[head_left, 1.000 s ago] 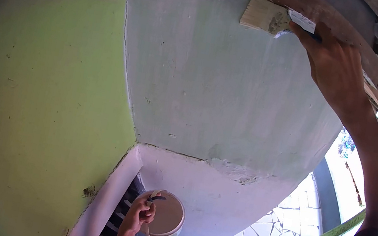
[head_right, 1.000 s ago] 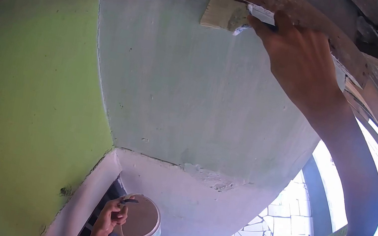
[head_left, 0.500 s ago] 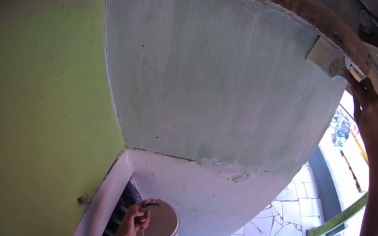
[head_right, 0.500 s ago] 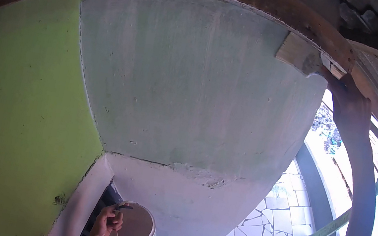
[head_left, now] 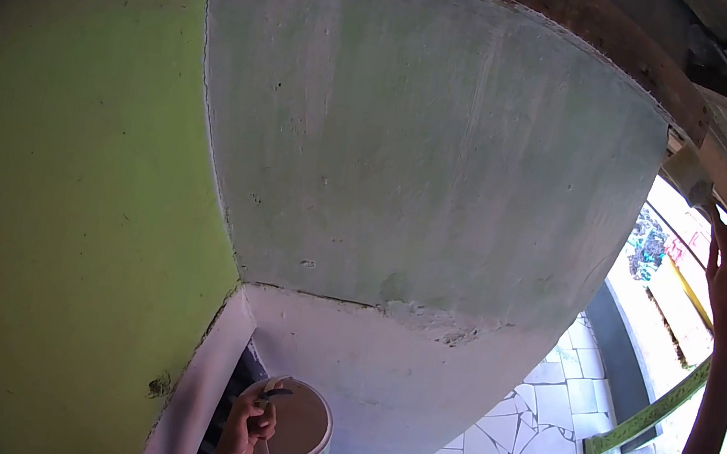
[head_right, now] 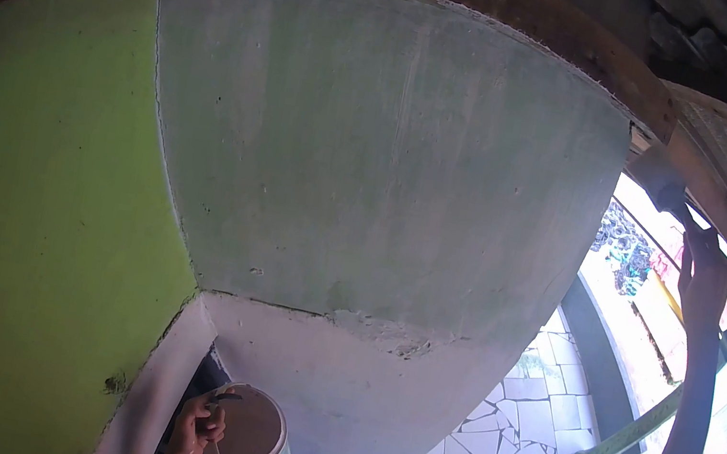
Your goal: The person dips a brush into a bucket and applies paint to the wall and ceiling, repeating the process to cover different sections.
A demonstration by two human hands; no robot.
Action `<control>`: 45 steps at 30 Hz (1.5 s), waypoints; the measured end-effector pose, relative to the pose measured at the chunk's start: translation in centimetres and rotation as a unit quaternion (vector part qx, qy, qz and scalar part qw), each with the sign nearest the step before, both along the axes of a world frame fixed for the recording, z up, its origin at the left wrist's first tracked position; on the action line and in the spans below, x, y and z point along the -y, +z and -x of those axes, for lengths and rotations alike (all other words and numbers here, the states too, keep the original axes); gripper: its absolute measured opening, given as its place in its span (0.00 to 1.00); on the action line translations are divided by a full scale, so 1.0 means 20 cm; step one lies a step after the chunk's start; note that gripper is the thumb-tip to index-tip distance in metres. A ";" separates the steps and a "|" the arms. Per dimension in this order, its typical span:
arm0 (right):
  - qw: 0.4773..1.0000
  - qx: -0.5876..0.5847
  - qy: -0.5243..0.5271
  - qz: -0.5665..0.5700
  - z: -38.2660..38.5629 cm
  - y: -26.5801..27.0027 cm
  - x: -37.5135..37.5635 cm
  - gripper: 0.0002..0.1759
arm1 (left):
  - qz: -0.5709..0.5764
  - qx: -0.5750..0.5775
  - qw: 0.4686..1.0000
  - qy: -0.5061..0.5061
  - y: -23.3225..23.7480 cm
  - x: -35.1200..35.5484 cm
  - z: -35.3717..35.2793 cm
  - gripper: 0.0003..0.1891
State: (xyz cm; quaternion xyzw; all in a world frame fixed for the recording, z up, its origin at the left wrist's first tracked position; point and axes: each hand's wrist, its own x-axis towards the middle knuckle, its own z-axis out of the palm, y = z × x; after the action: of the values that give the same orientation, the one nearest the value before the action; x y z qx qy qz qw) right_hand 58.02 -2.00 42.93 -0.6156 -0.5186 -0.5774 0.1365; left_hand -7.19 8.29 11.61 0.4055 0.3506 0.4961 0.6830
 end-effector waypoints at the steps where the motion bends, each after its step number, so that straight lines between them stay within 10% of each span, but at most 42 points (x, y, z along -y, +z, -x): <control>1: 0.999 0.019 -0.022 -0.042 -0.10 -0.06 0.03 0.16 | 0.000 0.000 1.000 0.004 0.00 0.00 0.00 0.29; 16: 0.910 0.074 0.408 -0.008 1.69 0.20 -0.81 0.29 | -0.008 0.042 0.999 0.012 0.03 0.05 0.02 0.30; 21: 0.942 0.124 0.310 -0.041 1.93 0.38 -1.05 0.30 | -0.016 0.039 0.999 0.021 0.00 0.05 0.01 0.30; 45: 0.989 -0.134 0.020 -0.057 0.39 -0.09 -0.30 0.30 | -0.015 0.006 0.998 -0.056 0.06 -0.10 -0.13 0.32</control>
State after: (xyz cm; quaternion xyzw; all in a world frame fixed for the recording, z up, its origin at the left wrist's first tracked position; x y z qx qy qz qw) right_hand 50.20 4.03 41.04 -0.6687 -0.4740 -0.5150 0.2509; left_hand -4.68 10.20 12.74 0.4317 0.3156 0.4648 0.7057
